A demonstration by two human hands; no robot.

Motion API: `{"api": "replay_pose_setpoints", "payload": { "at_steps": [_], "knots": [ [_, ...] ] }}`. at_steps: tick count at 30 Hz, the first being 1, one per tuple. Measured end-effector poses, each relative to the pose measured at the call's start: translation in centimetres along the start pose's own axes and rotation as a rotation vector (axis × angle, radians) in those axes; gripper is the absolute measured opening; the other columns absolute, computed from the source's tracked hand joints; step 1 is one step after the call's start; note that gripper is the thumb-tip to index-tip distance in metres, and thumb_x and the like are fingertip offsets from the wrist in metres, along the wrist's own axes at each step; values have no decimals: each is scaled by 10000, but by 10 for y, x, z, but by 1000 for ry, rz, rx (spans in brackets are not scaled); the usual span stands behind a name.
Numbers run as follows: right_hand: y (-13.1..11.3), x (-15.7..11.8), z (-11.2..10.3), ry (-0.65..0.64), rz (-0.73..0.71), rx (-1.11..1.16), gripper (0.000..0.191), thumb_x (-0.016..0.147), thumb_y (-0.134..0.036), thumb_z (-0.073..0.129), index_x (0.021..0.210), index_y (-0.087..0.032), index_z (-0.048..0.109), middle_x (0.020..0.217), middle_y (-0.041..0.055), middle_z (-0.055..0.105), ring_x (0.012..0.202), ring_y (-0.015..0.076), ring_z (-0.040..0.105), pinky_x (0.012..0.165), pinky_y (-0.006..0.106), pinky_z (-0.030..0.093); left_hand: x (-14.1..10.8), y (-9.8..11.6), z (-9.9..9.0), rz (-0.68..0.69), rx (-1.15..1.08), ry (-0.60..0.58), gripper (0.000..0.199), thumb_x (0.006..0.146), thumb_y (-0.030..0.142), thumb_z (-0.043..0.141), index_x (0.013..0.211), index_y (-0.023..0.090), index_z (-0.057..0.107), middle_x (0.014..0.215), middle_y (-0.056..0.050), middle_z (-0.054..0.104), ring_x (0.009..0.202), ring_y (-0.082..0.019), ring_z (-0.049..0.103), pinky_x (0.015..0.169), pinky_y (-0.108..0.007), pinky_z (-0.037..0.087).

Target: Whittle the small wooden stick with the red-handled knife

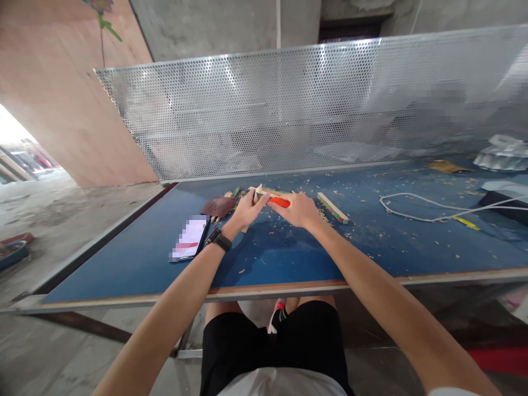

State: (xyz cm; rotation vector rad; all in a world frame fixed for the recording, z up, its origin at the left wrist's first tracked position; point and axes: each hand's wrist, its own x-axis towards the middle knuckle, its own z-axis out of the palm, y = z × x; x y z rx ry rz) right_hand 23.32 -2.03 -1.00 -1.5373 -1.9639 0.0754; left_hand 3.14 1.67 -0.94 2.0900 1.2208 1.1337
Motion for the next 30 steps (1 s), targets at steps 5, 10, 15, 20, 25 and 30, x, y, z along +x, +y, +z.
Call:
{"api": "replay_pose_setpoints", "payload": {
  "at_steps": [5,10,15,20,25,30],
  "knots": [
    [2,0,0,19,-18,-28,663,945,-835,497,1053,-289,858,859,81,804,777,280,710,606,335,358,0,6,-2,-4,-12,-33,395,1018,533,601,814,224,466,764,-6,595,739,-168,542,703,-312,375],
    [2,-1,-1,73,7,-113,658,941,-841,496,1039,-297,853,836,81,802,774,283,712,586,323,325,1,7,-1,-31,-14,-36,438,997,596,618,812,218,498,764,-6,605,729,-165,540,685,-309,367],
    [2,0,-2,54,8,-138,608,943,-803,526,1033,-300,854,856,85,807,788,284,720,603,324,349,1,3,2,-41,-35,-18,490,972,620,641,756,221,458,716,11,555,695,-141,504,666,-297,353],
    [8,1,-2,-30,-23,-23,607,951,-786,531,1032,-283,861,820,89,790,778,289,719,620,339,390,-3,5,1,-105,-91,-92,510,968,636,647,768,238,398,641,41,472,557,-106,431,580,-283,330],
    [8,1,-3,-62,-13,34,589,960,-770,535,1053,-289,861,910,90,813,844,289,737,659,343,424,-6,10,-3,-112,-138,-140,465,969,663,632,865,238,476,644,34,526,542,-119,494,567,-282,369],
    [-1,-1,-4,33,18,-120,662,954,-826,485,1083,-288,849,866,96,806,803,295,725,603,326,359,1,6,-1,-25,-3,-1,489,967,640,636,772,218,483,701,8,574,668,-138,511,640,-291,362]
  ]
}}
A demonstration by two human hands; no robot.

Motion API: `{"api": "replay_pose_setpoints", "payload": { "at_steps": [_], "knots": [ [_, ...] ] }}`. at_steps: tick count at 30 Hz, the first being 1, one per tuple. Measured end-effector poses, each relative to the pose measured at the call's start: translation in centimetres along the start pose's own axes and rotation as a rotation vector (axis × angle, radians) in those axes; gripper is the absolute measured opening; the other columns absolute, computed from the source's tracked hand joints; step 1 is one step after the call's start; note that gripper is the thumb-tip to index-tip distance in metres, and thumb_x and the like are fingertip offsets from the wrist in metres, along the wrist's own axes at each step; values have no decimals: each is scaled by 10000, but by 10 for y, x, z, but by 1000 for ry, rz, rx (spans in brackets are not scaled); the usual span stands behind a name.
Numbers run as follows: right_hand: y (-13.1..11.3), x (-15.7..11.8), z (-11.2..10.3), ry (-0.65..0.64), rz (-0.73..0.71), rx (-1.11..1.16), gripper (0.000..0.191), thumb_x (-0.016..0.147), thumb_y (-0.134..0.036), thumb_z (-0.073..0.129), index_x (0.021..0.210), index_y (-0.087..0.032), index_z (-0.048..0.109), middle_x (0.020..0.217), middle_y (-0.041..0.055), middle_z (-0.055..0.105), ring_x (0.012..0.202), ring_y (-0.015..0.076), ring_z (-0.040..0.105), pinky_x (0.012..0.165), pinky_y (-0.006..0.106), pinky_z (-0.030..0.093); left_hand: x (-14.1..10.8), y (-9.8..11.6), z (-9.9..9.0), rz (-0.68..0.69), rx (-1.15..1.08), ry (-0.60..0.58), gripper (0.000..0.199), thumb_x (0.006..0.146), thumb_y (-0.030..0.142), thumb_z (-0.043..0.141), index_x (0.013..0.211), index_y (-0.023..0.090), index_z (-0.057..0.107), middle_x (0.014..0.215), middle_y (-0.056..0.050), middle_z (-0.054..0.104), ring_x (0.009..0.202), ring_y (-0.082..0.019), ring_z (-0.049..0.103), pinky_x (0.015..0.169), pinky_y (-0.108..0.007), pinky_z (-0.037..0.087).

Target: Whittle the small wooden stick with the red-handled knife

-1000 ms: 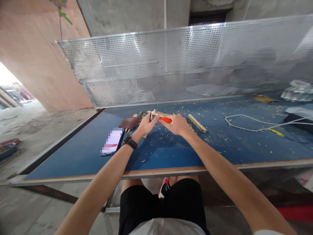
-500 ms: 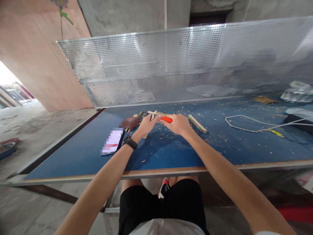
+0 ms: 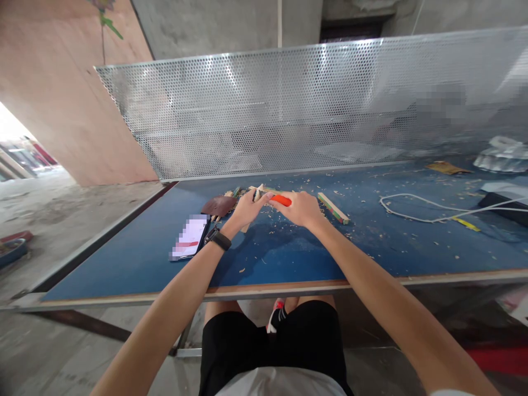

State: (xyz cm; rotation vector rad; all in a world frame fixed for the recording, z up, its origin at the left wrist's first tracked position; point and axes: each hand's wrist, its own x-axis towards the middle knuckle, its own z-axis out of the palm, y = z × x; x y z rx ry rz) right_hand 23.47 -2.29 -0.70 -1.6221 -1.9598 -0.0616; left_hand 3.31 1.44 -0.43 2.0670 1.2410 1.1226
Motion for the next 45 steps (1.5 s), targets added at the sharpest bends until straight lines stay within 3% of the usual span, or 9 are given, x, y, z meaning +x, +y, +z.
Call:
{"api": "replay_pose_setpoints", "payload": {
  "at_steps": [8,14,20,30,40,45],
  "knots": [
    [-6,-3,1,75,0,-186,616,985,-781,463,1014,-284,826,813,95,785,729,274,695,598,325,309,2,0,2,-74,-46,4,503,934,663,665,767,216,504,712,4,580,670,-134,507,635,-286,346],
    [-8,-2,1,92,33,-136,648,988,-804,443,970,-276,819,782,92,770,735,282,693,605,333,313,-1,4,5,-157,-115,-41,498,958,689,604,790,238,477,636,23,498,560,-127,465,570,-289,333],
    [5,0,-5,-117,-44,158,599,952,-769,540,1044,-273,863,766,67,764,717,255,675,626,341,380,-3,1,2,-37,-20,-64,533,937,658,656,727,231,417,663,29,475,614,-119,396,602,-298,304],
    [7,0,-8,-152,-50,175,579,942,-743,550,997,-267,875,769,75,771,708,260,688,613,358,416,-5,-1,-1,-3,78,-69,540,964,666,616,727,235,392,689,27,462,653,-135,402,639,-317,287],
    [-1,-1,0,10,-6,-39,627,956,-807,505,1101,-307,854,877,98,810,817,307,734,618,343,382,0,0,0,-19,-5,-22,427,982,605,645,828,210,590,757,-30,604,764,-182,578,707,-298,387],
    [-1,-1,3,51,5,-136,616,952,-817,497,1065,-321,844,832,90,798,769,296,723,623,336,378,2,-5,3,-35,7,-1,461,958,653,647,831,212,606,754,-26,616,752,-180,573,702,-294,379]
  ]
}}
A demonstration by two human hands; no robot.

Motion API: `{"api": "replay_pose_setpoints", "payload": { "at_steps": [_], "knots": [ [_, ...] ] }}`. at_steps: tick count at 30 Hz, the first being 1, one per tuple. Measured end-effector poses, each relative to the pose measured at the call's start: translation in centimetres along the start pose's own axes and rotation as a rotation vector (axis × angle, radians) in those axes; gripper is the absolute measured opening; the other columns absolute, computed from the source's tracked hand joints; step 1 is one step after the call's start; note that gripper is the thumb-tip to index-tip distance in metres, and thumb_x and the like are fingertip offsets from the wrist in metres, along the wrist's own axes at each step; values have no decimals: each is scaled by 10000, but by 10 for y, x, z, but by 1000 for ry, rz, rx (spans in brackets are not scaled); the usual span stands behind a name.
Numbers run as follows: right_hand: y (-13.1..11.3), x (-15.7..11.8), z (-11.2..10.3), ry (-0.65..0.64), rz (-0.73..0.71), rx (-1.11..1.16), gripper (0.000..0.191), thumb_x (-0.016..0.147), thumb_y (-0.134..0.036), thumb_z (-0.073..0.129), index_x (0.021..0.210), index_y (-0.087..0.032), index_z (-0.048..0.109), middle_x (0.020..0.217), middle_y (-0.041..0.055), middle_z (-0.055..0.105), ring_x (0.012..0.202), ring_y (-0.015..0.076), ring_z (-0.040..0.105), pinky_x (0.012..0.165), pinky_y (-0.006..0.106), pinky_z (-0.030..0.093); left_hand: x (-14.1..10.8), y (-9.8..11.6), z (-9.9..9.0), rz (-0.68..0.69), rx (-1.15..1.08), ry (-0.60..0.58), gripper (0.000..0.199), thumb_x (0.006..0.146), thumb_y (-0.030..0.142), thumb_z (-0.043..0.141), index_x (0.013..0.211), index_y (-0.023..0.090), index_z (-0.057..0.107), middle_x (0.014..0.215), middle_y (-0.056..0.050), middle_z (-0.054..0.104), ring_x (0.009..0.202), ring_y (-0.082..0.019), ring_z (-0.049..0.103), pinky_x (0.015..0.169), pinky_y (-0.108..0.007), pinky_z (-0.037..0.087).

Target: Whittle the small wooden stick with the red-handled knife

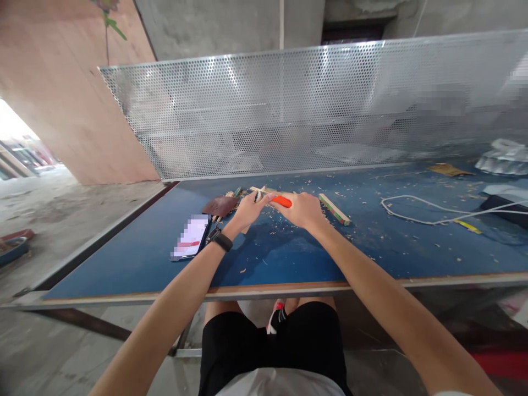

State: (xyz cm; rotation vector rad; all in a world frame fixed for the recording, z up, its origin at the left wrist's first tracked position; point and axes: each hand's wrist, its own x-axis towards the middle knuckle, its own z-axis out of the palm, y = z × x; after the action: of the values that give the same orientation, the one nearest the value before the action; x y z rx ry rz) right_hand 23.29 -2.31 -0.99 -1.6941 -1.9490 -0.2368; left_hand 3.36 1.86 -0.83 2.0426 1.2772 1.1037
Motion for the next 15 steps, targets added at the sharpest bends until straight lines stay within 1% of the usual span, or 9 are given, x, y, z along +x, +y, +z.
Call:
{"api": "replay_pose_setpoints", "payload": {
  "at_steps": [4,9,11,13,15],
  "knots": [
    [0,0,2,10,0,-2,644,967,-829,447,1013,-317,835,796,87,783,723,284,702,607,330,350,1,0,2,-14,34,-2,475,974,633,627,763,213,553,737,-14,611,698,-156,523,680,-295,357],
    [-1,0,-1,34,19,89,657,978,-821,439,904,-279,803,763,92,770,741,297,709,586,334,327,0,5,7,-58,14,51,509,996,654,570,736,218,523,715,-12,588,687,-156,502,667,-298,354],
    [2,1,-4,-6,-11,142,630,978,-800,465,915,-276,811,804,91,785,761,299,716,593,339,345,-3,7,7,-61,-16,25,522,980,676,582,728,226,498,694,-7,563,673,-156,497,653,-299,358],
    [6,2,-7,-72,-51,197,580,974,-765,508,963,-284,831,856,87,800,784,293,721,612,342,374,-6,8,6,-68,-51,-30,533,955,698,610,727,235,477,668,-1,538,649,-156,489,631,-299,361],
    [8,2,-9,-117,-65,207,556,965,-743,534,1011,-287,849,864,93,799,792,294,721,627,349,390,-8,8,4,-74,-89,-59,528,934,690,650,727,239,470,658,0,532,637,-156,489,622,-298,365]
  ]
}}
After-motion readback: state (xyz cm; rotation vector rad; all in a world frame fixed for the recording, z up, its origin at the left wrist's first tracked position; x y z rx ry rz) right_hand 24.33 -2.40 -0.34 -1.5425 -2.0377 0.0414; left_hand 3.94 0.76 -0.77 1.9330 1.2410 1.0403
